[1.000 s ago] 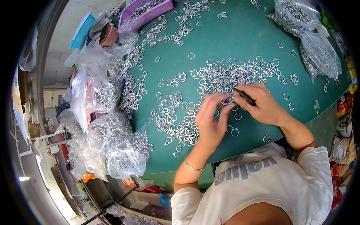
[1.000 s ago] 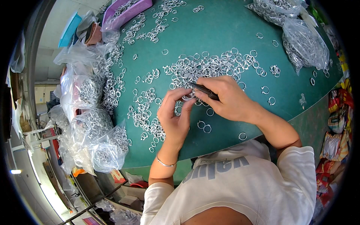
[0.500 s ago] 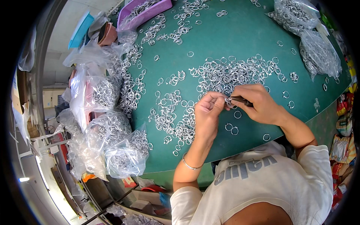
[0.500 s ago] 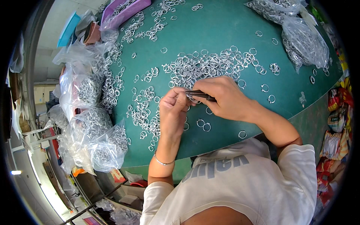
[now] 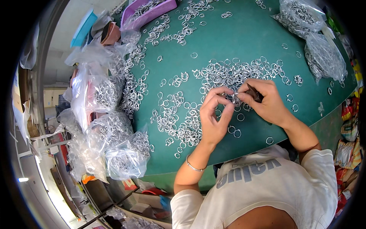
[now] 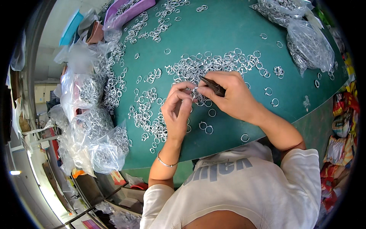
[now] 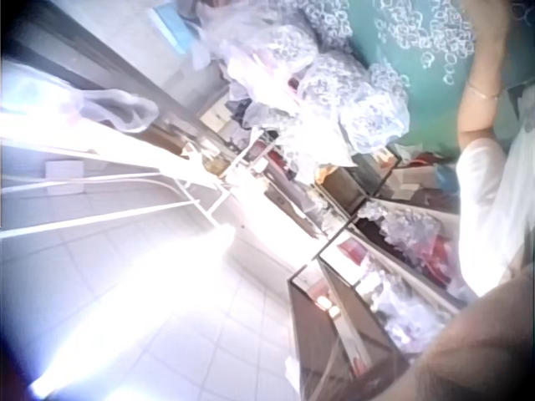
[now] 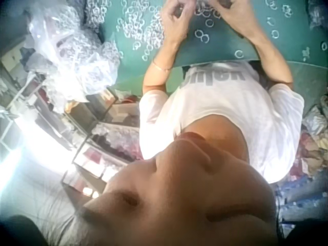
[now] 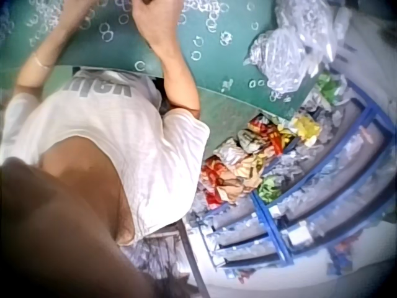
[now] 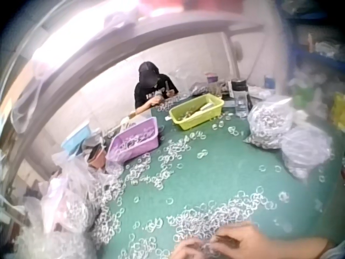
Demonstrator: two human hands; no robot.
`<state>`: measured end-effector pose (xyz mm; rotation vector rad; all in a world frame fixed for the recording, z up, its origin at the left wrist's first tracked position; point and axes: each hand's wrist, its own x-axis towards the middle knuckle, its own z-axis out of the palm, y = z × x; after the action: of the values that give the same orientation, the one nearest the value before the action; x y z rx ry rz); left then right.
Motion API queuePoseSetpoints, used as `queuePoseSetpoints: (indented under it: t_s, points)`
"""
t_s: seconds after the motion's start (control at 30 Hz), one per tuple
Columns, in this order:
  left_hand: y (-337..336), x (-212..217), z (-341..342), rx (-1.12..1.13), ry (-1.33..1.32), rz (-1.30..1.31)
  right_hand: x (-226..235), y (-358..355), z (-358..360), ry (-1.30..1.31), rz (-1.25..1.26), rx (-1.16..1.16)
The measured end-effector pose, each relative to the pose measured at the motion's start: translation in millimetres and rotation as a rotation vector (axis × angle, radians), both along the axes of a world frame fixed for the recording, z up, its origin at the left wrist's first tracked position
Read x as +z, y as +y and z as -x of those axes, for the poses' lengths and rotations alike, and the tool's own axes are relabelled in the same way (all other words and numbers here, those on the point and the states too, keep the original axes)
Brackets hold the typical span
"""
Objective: The person uses pliers to connect and close small metal rings one by one from a pile on the workstation.
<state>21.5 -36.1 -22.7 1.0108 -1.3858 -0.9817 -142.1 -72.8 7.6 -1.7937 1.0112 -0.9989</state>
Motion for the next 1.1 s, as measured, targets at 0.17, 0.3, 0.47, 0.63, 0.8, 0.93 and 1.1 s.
queuePoseSetpoints:
  t_s: [0.17, 0.3, 0.47, 0.63, 0.8, 0.93, 1.1]
  points:
    - [-2, -2, 3, -0.002, 0.063, -0.1, -4, 2, -2, -0.011, 0.041, -0.008]
    - [-2, 6, -1, -0.023, 0.18, -0.168, -8, 1, -4, -0.022, 0.096, 0.034]
    - [0, 6, -4, -0.031, 0.197, -0.254, -6, 2, -7, -0.05, 0.076, 0.004]
    - [1, 7, -4, 0.06, 0.364, -0.295, -4, 1, -6, 0.128, 0.111, 0.007]
    - [-1, 8, -7, 0.018, 0.311, -0.261, -9, -1, -4, 0.379, 0.224, 0.092]
    - [-1, 10, -11, -0.026, 0.232, -0.245, -9, -2, -2, 0.426, 0.217, 0.137]
    - [0, 4, -7, -0.03, 0.028, -0.201, -12, 0, -2, 0.481, 0.277, 0.174]
